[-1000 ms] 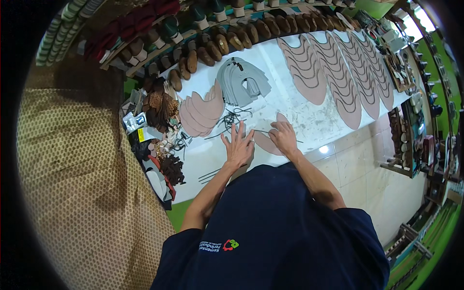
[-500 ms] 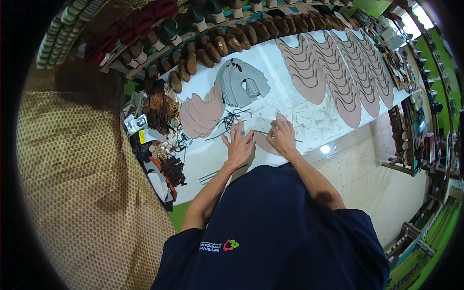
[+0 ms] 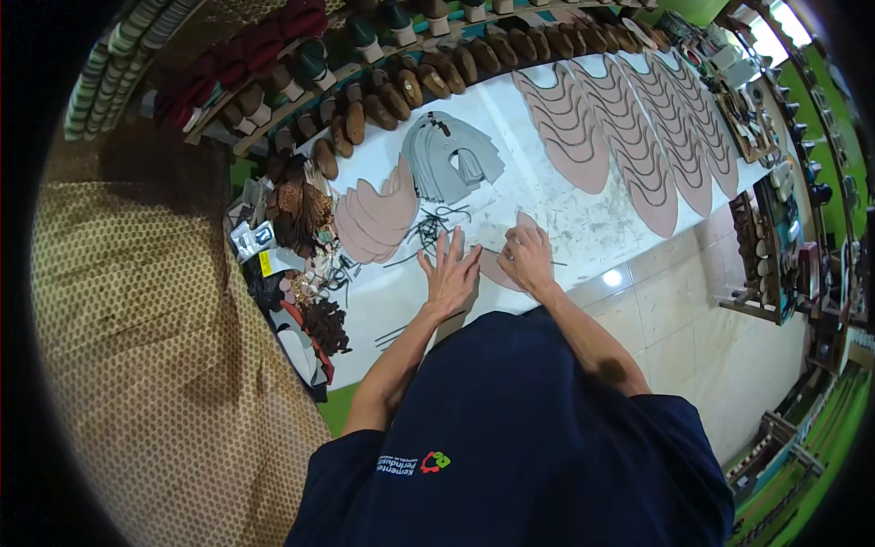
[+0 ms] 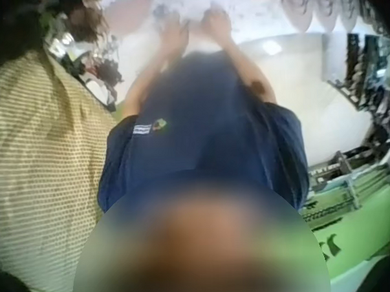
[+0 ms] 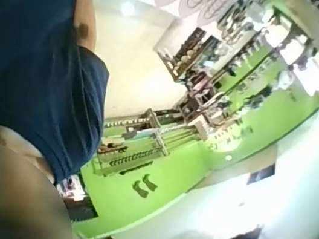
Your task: Inspecting and smoothing shoe upper components on a production table.
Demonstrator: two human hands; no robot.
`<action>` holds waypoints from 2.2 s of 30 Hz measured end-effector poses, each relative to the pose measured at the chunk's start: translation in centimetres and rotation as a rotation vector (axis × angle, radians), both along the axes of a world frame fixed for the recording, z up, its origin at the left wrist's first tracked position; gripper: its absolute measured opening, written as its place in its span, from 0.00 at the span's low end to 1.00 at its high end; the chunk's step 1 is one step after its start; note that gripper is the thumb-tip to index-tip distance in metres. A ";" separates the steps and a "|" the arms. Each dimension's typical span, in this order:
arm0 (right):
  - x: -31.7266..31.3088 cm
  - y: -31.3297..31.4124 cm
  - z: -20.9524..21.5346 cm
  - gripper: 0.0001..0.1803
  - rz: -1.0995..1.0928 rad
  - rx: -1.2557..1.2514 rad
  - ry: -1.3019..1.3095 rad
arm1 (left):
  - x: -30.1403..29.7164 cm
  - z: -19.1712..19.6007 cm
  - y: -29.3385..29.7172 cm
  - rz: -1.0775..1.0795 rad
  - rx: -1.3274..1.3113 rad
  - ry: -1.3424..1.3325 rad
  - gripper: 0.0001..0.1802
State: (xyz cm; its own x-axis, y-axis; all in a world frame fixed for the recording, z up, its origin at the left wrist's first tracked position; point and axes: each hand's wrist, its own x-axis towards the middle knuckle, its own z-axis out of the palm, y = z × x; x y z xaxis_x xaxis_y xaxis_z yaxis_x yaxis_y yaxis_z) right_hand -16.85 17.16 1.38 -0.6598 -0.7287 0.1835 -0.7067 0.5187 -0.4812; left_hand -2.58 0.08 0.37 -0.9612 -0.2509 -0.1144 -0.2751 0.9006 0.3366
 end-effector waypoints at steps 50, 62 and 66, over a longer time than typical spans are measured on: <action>1.3 0.3 -1.1 0.07 -0.047 0.017 0.034 | -0.5 0.2 1.4 -0.109 -0.061 0.042 0.25; 0.9 4.2 0.5 0.11 -0.065 -0.082 -0.059 | -0.3 -0.5 1.5 -0.121 -0.059 0.024 0.25; 0.3 5.1 0.4 0.12 -0.018 -0.031 -0.048 | -0.3 -0.7 1.5 -0.114 -0.055 0.027 0.25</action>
State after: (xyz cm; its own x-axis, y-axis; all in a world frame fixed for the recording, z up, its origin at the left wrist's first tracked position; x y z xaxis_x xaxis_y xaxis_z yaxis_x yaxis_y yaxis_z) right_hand -16.51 22.23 1.74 -0.6811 -0.7113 0.1737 -0.6734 0.5154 -0.5300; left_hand -2.92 1.58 -0.29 -0.9865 -0.1448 -0.0770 -0.1611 0.9429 0.2916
